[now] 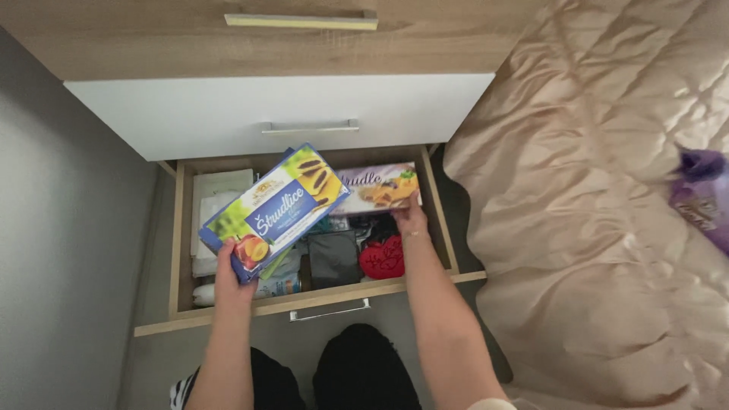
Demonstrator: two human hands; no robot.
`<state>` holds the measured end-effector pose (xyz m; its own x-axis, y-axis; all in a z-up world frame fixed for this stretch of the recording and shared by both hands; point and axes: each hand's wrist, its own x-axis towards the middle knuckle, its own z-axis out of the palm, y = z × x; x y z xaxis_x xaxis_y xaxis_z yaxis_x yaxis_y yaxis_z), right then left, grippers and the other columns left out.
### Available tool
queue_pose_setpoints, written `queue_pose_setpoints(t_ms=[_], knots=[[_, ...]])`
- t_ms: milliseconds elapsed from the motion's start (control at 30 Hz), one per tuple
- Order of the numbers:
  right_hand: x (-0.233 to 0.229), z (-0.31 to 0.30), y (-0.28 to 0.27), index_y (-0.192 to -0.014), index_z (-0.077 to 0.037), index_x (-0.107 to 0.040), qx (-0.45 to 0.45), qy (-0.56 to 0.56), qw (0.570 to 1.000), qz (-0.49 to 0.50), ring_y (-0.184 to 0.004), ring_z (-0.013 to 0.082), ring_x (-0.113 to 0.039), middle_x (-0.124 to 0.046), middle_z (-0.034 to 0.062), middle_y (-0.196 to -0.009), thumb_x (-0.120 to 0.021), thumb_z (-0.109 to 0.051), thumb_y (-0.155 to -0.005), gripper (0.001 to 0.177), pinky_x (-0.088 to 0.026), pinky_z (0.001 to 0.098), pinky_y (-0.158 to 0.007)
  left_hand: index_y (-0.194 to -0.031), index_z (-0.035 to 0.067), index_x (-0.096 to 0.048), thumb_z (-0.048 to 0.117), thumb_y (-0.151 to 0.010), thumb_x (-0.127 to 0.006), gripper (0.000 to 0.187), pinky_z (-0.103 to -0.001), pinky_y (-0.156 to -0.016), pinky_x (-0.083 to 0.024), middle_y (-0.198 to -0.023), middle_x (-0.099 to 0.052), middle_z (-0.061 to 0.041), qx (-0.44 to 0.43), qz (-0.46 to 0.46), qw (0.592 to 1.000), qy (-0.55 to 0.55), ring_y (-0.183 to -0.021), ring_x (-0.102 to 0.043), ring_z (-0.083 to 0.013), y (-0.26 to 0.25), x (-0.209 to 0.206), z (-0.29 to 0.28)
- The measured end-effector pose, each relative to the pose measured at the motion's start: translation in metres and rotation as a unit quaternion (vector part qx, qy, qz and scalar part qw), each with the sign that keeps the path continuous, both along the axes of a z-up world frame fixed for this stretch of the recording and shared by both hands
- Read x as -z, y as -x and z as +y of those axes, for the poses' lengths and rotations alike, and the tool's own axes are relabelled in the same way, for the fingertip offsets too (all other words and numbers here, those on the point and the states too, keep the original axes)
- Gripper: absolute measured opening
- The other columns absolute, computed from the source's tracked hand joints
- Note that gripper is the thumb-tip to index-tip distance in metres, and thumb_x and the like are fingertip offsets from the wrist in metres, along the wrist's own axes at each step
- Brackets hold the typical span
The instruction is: The person organizes various items from the bed into a bedside drawer. They place a phone, hair scrunchies, a small pouch, a cable, a plastic bag, and strudel boxes into the drawer, then wipe the bedside table with a tissue and move folded clothes onto the bed.
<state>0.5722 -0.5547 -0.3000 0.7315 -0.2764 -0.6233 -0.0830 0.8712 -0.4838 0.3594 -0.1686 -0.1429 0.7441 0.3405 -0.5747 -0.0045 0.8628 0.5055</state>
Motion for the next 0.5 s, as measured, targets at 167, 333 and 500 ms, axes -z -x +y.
queue_pose_setpoints(t_ms=[167,333,500], knots=[[0.048,-0.017,-0.048,-0.117,-0.005,-0.07,0.019,0.035,0.999,0.036,-0.113,0.0386,-0.068,-0.071,0.0201,-0.114,-0.091,-0.024,-0.084,0.044,-0.06,0.0583,-0.093,-0.106,0.013,-0.073,0.031,-0.08,-0.084,0.034,-0.039,-0.084,-0.066,-0.103,-0.076,-0.008,0.008,0.0,1.0,0.004,-0.094,-0.077,-0.0244,-0.005,-0.018,-0.003],[0.034,0.006,-0.034,-0.122,0.019,-0.056,0.09,0.159,0.983,0.034,-0.099,0.0418,-0.067,-0.062,0.0321,-0.11,-0.088,-0.008,-0.079,0.06,-0.06,0.0488,-0.084,-0.104,0.015,-0.073,0.029,-0.082,-0.083,0.028,-0.035,-0.082,-0.066,-0.099,-0.076,-0.007,-0.001,0.005,1.0,0.006,-0.091,-0.077,-0.0212,0.001,-0.028,-0.003],[0.015,-0.002,-0.012,-0.133,0.007,-0.043,-0.063,0.538,0.812,0.216,-0.127,0.039,-0.059,-0.059,0.0285,-0.131,-0.095,-0.065,-0.064,0.113,-0.053,0.0493,-0.107,-0.105,0.013,-0.074,0.027,-0.08,-0.083,0.03,-0.038,-0.085,-0.066,-0.102,-0.077,-0.008,-0.001,0.015,1.0,0.022,-0.095,-0.077,-0.024,0.002,-0.04,-0.003]])
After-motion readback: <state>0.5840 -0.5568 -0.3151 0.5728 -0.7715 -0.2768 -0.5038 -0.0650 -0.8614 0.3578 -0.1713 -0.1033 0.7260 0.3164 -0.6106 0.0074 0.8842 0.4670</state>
